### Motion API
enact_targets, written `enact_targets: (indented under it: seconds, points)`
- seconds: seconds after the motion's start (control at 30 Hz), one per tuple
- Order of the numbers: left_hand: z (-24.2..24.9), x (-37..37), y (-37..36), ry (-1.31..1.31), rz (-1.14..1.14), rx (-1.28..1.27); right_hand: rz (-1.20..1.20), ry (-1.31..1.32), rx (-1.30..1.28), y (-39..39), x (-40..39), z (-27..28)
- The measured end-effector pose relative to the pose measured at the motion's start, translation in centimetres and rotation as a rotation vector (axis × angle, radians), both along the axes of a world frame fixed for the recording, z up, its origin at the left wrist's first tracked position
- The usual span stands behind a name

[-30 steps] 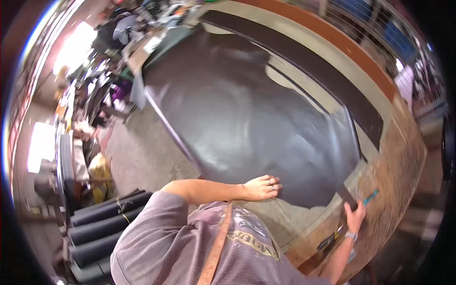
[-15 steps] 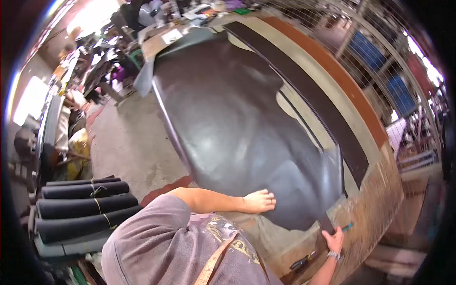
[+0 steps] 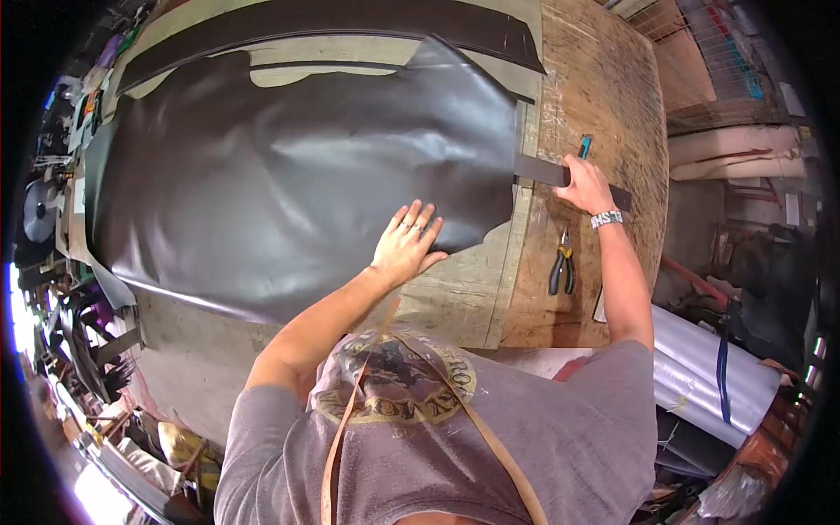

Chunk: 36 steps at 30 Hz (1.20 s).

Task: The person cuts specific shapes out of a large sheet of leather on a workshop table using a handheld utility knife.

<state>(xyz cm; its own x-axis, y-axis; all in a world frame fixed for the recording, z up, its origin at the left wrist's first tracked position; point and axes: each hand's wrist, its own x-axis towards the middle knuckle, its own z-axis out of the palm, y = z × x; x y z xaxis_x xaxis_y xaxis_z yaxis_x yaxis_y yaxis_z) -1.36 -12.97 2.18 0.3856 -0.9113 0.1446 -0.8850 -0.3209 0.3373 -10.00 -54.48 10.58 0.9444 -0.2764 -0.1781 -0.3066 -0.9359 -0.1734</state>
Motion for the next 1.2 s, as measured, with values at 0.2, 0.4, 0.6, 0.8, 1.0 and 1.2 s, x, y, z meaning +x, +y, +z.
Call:
enact_targets:
  seconds: [0.2,0.4,0.6,0.8,1.0,1.2]
  points:
    - [0.5,-0.2,-0.9,0.08,0.032,-0.139,-0.016,-0.013,0.009,0.4,-0.1,0.7]
    - [3.6,-4.3,0.7,0.226,-0.075,0.031,0.04,-0.12,-0.167,-3.1,3.3,0.1]
    - [-1.2,-4.6,-2.8,0.258,-0.157,-0.441,0.038,-0.179,-0.243,-4.5,10.0,9.9]
    - [0.4,-1.4,-0.3,0.584,-0.414,-0.249,0.122,-0.38,-0.339,-7.6,15.3,19.3]
    - [3.7,7.5,17.8,0.167,0.022,-0.334,0.147,-0.404,-0.474,-11.2,19.7,30.7]
    - [4.0,36.0,45.0,-0.224,1.169,-0.172,0.082,-0.618,-0.406,-21.2,14.2,48.3]
